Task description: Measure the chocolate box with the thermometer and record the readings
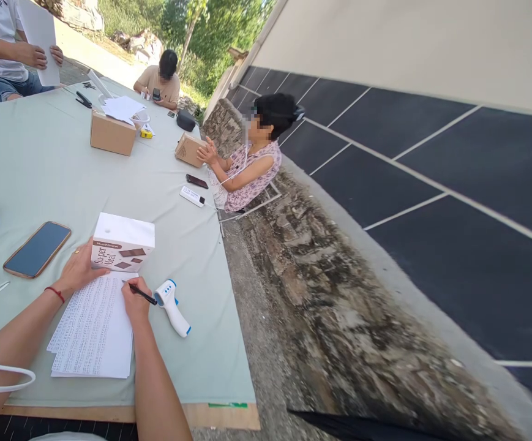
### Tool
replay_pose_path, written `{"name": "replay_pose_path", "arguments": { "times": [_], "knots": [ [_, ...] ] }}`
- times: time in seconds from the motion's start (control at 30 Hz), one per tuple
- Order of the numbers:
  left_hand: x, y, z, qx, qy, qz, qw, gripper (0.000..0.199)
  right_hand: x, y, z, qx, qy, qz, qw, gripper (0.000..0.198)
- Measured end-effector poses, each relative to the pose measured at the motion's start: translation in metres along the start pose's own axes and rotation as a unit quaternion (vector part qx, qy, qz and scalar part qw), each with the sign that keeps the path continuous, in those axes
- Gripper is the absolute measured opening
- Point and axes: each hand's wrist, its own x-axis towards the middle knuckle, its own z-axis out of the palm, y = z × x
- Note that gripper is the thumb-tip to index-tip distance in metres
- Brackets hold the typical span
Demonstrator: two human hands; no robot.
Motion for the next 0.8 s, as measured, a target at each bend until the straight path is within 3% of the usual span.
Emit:
{"name": "replay_pose_path", "arguments": {
  "times": [0.8],
  "knots": [
    [-0.0001,0.0003,-0.0017,-0.011,0.013,0.005,1.000,0.103,0.0005,0.0008,0.0016,0.009,0.032,0.026,0.999,0.018]
  ]
}}
